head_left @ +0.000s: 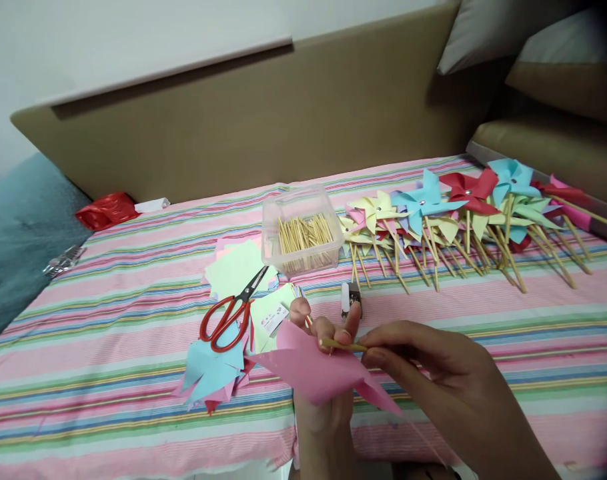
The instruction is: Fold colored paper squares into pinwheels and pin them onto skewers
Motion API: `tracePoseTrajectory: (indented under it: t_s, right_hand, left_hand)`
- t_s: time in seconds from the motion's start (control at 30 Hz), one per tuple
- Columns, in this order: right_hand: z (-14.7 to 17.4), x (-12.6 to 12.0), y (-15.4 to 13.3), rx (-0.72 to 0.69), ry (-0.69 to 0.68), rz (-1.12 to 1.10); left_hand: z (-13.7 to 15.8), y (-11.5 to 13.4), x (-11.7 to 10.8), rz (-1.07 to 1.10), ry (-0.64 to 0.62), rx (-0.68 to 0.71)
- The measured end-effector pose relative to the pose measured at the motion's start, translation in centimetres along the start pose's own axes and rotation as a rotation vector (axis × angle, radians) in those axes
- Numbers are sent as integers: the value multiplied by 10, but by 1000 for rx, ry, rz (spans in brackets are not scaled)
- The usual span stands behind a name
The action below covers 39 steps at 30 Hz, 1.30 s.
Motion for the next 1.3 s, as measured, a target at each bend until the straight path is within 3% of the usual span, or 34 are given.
tracePoseTrajectory:
  t_s: [0.3,0.7,0.93,1.1,1.3]
  right_hand:
    - [2,-6,4,-6,21,18]
    - [0,-6,7,-54,10,34]
    - [-2,0,5,68,-9,45]
    - [-5,-6,15,162,-27,76]
    - [-8,-23,40,259,-21,138]
  left_hand:
    - [-1,1,-3,-80,43,-37]
    - [-2,2,-1,-82,57,68]
    - [0,1,-2,-228,146,134]
    - [-7,4,-7,-332,290,170]
    - [-19,19,-18,-403,619,189]
Point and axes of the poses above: each hand's wrist, its own z-axis away from the middle knuckle, its own x-axis out of the palm, y = z × x, the point moved 3 cm from there along -z, towards the middle knuckle, and after that the axes turned 11 degrees about -z, right-handed, at the moved point
